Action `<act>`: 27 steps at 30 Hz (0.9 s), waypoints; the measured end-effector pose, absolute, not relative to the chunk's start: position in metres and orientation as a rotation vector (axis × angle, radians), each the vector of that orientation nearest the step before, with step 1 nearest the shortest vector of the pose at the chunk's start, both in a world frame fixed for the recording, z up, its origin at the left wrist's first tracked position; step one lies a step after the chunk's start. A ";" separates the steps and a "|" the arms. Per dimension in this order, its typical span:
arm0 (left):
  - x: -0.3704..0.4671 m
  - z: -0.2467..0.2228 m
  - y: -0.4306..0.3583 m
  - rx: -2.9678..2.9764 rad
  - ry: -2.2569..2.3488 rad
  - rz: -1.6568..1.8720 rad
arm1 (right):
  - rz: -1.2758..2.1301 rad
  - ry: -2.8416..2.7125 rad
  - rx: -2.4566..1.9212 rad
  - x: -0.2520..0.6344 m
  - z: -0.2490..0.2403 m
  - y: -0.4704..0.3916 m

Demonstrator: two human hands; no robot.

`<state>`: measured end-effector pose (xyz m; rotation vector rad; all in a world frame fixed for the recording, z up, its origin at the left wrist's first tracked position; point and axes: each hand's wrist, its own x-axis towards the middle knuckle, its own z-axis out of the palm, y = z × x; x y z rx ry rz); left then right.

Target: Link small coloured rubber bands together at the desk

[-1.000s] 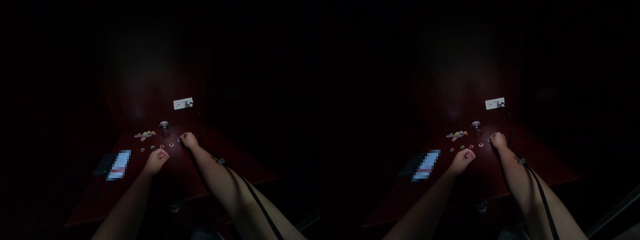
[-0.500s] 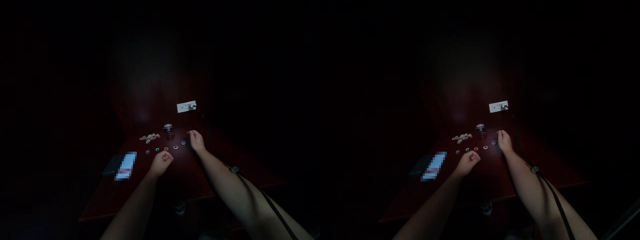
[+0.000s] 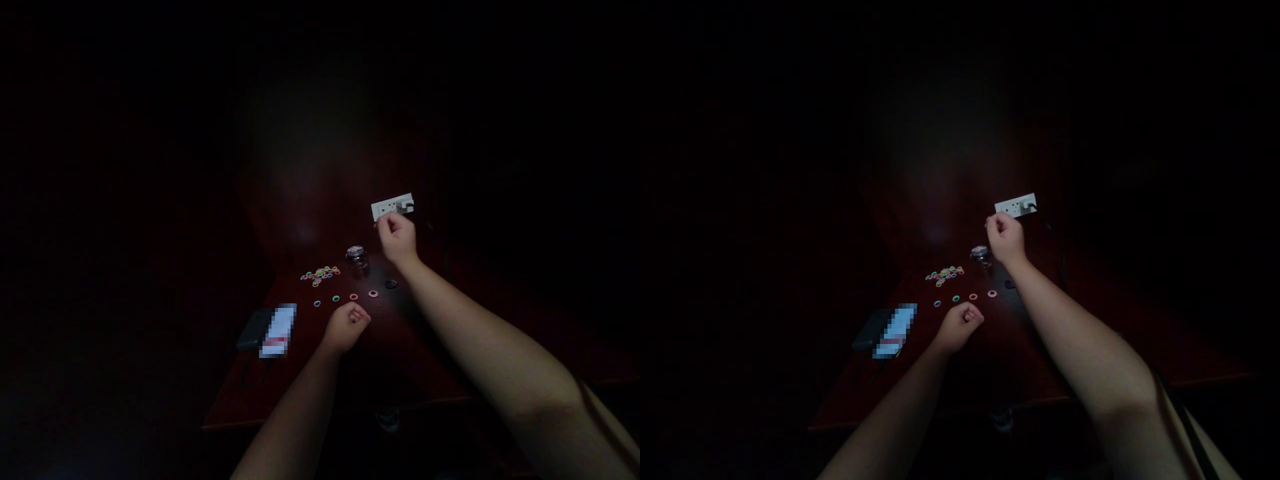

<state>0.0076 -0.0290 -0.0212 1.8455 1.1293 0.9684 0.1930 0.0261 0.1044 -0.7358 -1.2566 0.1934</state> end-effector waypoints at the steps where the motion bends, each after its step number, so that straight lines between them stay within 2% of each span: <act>1: 0.008 -0.022 -0.028 1.847 1.135 0.968 | 0.160 -1.359 -0.785 0.191 0.089 0.029; 6: 0.008 -0.021 -0.030 1.811 1.144 0.956 | 0.184 -1.437 -1.021 0.207 0.030 0.029; 9: 0.009 -0.018 -0.033 1.796 1.165 0.957 | 0.234 -1.444 -1.071 0.210 0.019 0.016; 14: 0.006 -0.013 -0.024 1.865 1.277 1.054 | 0.551 -2.101 -1.083 0.177 0.004 -0.010; 18: -0.012 0.002 0.012 2.016 1.566 1.024 | 0.565 -2.242 -1.103 0.159 -0.003 -0.012; 22: -0.041 0.023 0.064 2.195 1.927 0.676 | 0.611 -2.373 -1.170 0.165 -0.007 -0.009; 27: -0.069 0.029 0.112 2.143 2.106 0.424 | 0.662 -2.452 -1.208 0.169 -0.007 -0.010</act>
